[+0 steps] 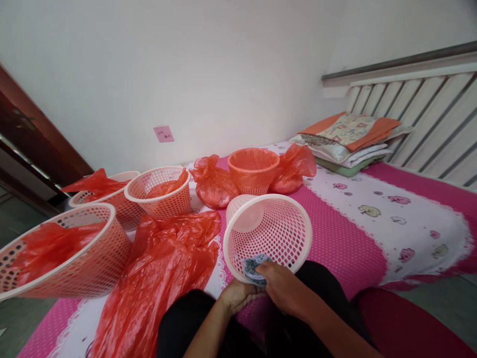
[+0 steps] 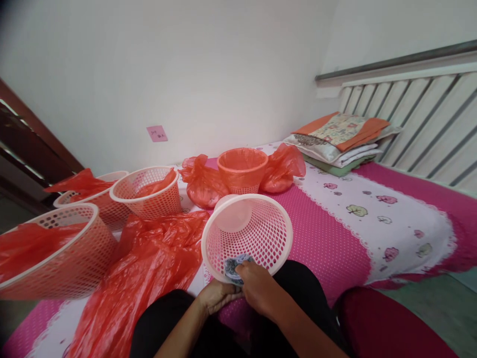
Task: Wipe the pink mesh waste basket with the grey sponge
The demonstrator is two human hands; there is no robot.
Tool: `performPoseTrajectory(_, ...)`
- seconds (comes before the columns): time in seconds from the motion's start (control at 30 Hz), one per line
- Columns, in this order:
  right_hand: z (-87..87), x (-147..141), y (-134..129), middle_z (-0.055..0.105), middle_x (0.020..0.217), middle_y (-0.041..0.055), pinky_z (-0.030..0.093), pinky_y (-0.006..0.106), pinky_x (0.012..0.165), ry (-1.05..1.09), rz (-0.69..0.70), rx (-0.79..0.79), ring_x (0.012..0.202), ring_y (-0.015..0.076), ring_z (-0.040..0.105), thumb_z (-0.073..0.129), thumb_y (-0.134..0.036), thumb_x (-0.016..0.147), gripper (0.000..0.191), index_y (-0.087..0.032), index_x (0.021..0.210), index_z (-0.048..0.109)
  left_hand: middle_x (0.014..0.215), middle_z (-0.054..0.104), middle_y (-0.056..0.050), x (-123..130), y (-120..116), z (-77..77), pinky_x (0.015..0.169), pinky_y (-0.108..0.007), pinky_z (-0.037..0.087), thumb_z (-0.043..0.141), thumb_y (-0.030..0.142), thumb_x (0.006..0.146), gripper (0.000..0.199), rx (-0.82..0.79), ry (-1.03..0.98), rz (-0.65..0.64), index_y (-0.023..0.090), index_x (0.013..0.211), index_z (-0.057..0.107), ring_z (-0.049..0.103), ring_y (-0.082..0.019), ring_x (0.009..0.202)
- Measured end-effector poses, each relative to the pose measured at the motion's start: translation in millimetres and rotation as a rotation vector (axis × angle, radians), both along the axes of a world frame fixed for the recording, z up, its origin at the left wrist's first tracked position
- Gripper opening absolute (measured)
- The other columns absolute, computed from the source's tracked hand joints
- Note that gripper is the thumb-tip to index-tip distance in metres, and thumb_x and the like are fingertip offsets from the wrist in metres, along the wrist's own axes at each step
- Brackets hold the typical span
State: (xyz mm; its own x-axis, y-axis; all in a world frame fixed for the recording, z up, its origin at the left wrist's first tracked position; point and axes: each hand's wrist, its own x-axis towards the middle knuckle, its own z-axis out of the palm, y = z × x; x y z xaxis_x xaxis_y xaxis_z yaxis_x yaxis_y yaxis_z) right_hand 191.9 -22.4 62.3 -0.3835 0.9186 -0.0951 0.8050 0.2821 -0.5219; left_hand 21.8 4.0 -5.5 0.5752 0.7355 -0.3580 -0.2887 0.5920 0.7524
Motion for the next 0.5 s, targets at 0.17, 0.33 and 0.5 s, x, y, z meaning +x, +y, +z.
performPoseTrajectory(0.17, 6.2, -1.0, -4.9, 0.069, 0.12, 0.0153, 0.042, 0.035, 0.101, 0.049, 0.006, -0.016, 0.114, 0.0272, 0.062, 0.044, -0.008, 0.078, 0.046, -0.013, 0.117, 0.068, 0.107, 0.08, -0.015, -0.9, 1.3, -6.7, 0.106, -0.049, 0.05, 0.08, 0.002, 0.052, 0.048, -0.012, 0.013, 0.014, 0.012, 0.099, 0.076, 0.07, -0.035, 0.115)
performPoseTrajectory(0.33, 9.3, -1.5, -5.6, 0.069, 0.127, 0.0151, 0.04, 0.036, 0.106, 0.147, -0.008, -0.012, 0.121, 0.028, 0.06, 0.045, -0.01, 0.077, 0.053, -0.014, 0.124, 0.069, 0.108, 0.079, -0.014, -2.5, 2.1, -8.7, 0.108, -0.049, 0.048, 0.084, 0.004, 0.052, 0.05, -0.012, 0.016, 0.02, 0.014, 0.1, 0.076, 0.069, -0.035, 0.117)
performPoseTrajectory(0.5, 9.2, 11.5, 7.3, 0.076, 0.1, 0.0044, 0.046, 0.03, 0.083, 0.548, 0.034, -0.203, 0.093, 0.023, 0.066, 0.053, -0.015, 0.068, 0.042, -0.019, 0.103, 0.077, 0.104, 0.08, -0.012, -1.4, 3.2, -3.1, 0.107, -0.051, 0.048, 0.087, 0.006, 0.054, 0.045, -0.004, 0.03, 0.006, 0.017, 0.097, 0.078, 0.067, -0.037, 0.12)
